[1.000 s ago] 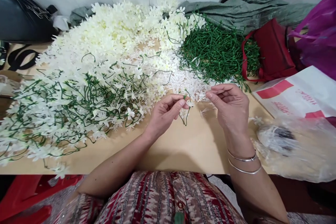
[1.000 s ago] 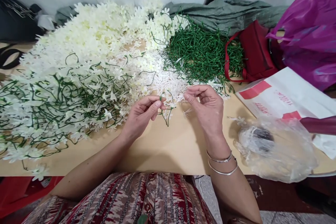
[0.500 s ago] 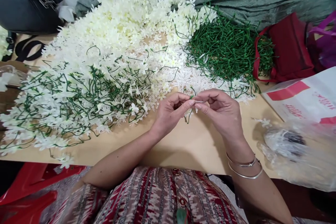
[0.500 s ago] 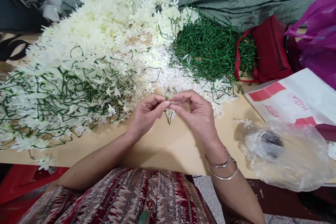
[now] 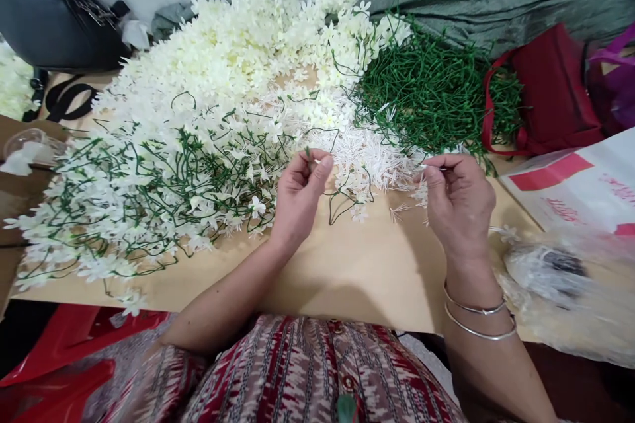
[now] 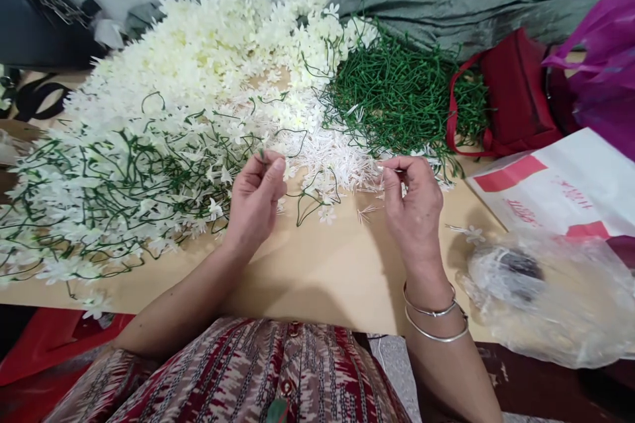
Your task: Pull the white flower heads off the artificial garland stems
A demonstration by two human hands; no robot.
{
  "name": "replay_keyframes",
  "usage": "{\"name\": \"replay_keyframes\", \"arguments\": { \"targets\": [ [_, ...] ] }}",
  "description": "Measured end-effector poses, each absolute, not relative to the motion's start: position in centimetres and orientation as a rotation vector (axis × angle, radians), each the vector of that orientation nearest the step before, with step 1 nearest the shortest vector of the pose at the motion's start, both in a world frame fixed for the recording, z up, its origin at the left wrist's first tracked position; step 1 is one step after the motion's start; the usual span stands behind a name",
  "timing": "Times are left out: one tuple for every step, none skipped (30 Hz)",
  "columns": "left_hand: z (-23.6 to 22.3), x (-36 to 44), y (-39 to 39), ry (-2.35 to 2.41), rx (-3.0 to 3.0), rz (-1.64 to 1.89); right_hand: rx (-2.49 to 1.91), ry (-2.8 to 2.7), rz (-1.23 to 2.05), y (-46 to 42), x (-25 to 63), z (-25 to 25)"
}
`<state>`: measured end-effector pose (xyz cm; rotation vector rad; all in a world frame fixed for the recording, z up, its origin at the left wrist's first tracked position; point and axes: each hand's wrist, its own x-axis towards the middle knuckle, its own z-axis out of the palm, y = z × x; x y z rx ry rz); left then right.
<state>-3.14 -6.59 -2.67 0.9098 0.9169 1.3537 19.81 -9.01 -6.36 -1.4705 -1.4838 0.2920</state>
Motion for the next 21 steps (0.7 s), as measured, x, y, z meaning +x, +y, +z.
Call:
{"name": "replay_keyframes", "arguments": {
  "targets": [
    [-2.2, -3.5, -6.3, 0.9, 0.852, 1.349, -1.475, -1.463, 0.303, -9.0, 19.8, -6.5],
    [-1.7, -3.9, -6.1, 0.88, 0.8, 1.331, -1.475, -1.446, 0.306, -9.0, 19.7, -6.5],
    [-1.2, -4.2, -6.0, 0.865, 0.765, 1.305, -1.473, -1.429, 0.299, -9.0, 19.6, -6.4],
    [-0.8, -4.5, -5.9, 0.856, 0.758, 1.274, -1.465, -1.437, 0.294, -9.1, 19.3, -6.3],
    [-0.5, -4.7, -6.0, 0.856, 0.788, 1.246, -1.466, -1.444, 0.282, -9.2, 19.1, -6.1],
    [-0.4, -4.8, -6.1, 0.865, 0.866, 1.216, -1.474, -1.447, 0.268, -9.2, 18.9, -6.0],
    [-0.4, -4.8, -6.3, 0.883, 0.99, 1.178, -1.486, -1.445, 0.259, -9.3, 18.7, -5.8],
    [-0.5, -4.7, -6.6, 0.906, 1.157, 1.135, -1.494, -1.44, 0.257, -9.4, 18.6, -5.7],
    [-0.7, -4.5, -6.8, 0.931, 1.358, 1.088, -1.494, -1.435, 0.263, -9.4, 18.5, -5.7],
    [-1.1, -4.3, -7.1, 0.954, 1.574, 1.038, -1.489, -1.428, 0.273, -9.4, 18.4, -5.7],
    [-1.5, -4.0, -7.2, 0.973, 1.79, 0.979, -1.482, -1.421, 0.284, -9.3, 18.4, -5.7],
    [-2.0, -3.8, -7.3, 0.995, 1.989, 0.913, -1.477, -1.412, 0.293, -9.3, 18.4, -5.8],
    [-2.5, -3.5, -7.3, 1.021, 2.163, 0.842, -1.475, -1.4, 0.303, -9.2, 18.5, -5.8],
    [-2.9, -3.2, -7.2, 1.055, 2.304, 0.755, -1.474, -1.388, 0.313, -9.2, 18.5, -5.9],
    [-3.3, -3.0, -7.1, 1.094, 2.411, 0.657, -1.473, -1.376, 0.322, -9.1, 18.5, -5.9],
    [-3.5, -2.9, -7.0, 1.134, 2.49, 0.564, -1.469, -1.366, 0.328, -9.1, 18.6, -5.9],
    [-3.7, -2.8, -7.0, 1.171, 2.543, 0.488, -1.465, -1.359, 0.33, -9.0, 18.6, -5.9],
    [-3.7, -2.8, -7.0, 1.196, 2.578, 0.439, -1.462, -1.356, 0.327, -9.0, 18.6, -5.8],
    [-3.7, -2.8, -7.1, 1.204, 2.601, 0.412, -1.461, -1.358, 0.322, -9.0, 18.7, -5.7],
    [-3.6, -2.8, -7.3, 1.199, 2.621, 0.399, -1.461, -1.365, 0.317, -9.0, 18.7, -5.6],
    [-3.5, -2.8, -7.5, 1.184, 2.641, 0.388, -1.462, -1.374, 0.313, -9.0, 18.7, -5.5]
  ]
}}
